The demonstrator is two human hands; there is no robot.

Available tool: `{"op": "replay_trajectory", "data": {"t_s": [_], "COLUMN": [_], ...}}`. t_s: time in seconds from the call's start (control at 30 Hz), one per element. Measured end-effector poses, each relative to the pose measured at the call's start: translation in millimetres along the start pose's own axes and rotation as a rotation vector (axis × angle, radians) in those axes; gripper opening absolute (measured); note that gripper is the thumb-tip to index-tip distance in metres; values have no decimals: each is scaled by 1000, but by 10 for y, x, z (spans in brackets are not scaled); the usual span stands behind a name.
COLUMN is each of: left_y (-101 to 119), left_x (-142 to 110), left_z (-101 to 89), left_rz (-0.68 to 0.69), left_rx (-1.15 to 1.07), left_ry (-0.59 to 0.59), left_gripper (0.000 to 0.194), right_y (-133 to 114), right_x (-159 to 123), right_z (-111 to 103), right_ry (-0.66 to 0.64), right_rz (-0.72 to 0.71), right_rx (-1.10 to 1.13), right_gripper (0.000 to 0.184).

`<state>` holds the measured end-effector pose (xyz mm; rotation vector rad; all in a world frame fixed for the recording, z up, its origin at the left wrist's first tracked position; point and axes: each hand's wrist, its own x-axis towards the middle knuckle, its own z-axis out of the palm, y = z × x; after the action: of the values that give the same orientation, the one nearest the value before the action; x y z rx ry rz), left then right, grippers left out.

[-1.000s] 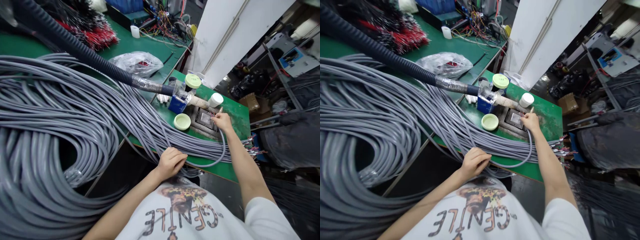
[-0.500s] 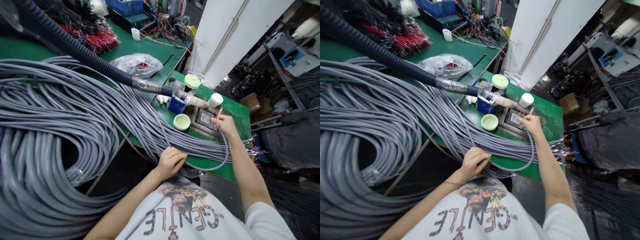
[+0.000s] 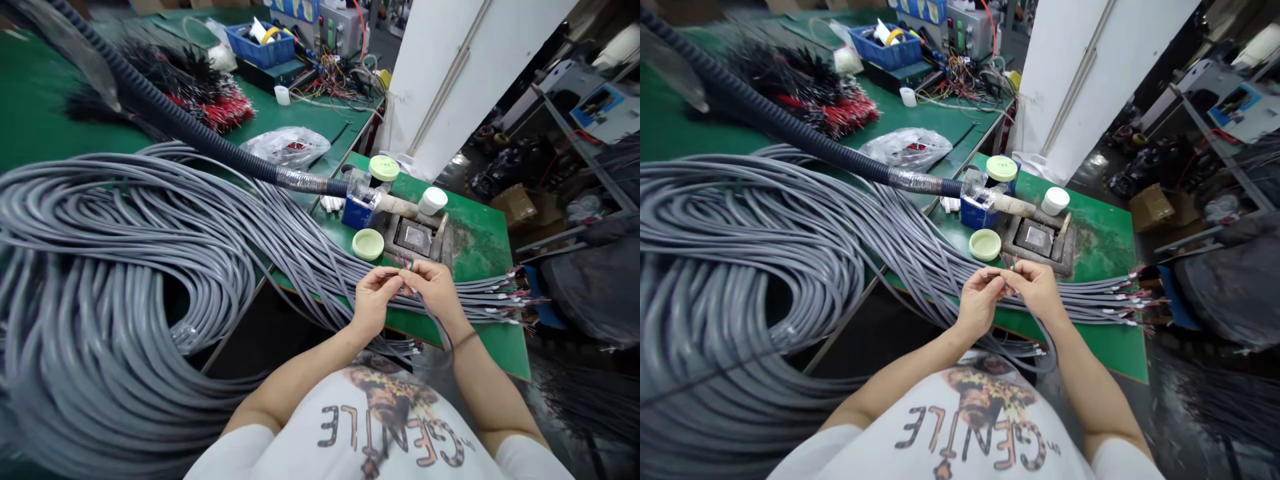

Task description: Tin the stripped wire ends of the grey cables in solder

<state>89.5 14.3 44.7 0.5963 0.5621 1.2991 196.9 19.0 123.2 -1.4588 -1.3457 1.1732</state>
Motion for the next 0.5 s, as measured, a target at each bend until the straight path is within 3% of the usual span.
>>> {"op": "replay_trajectory", "data": {"t_s": [0.1, 0.2, 0.27, 0.33, 0.4, 0.5], "left_y": [35, 126, 174, 183, 147, 40], "left_x": [34, 67, 72, 62, 46, 15], "left_z": [25, -21, -55, -69, -58, -18], "left_rz": [119, 430, 703, 850, 782, 383], "left_rx": [74, 331, 541, 658, 633, 386], "left_ry": [39, 51, -77, -232, -227, -51], "left_gripper": [11, 6, 11, 14, 13, 28], "right_y": [20, 79, 147, 213, 251, 248], "right_x": [-86, -232, -327, -396, -435, -464], "right_z": [-44, -113, -140, -142, -121, -55], "right_ry": [-9, -64, -64, -17, 53, 145], "right_rz": [36, 101, 95, 59, 29, 5], "right_rx": [37, 77, 134, 202, 242, 234], "right_gripper": [27, 33, 40, 44, 47, 51]}}
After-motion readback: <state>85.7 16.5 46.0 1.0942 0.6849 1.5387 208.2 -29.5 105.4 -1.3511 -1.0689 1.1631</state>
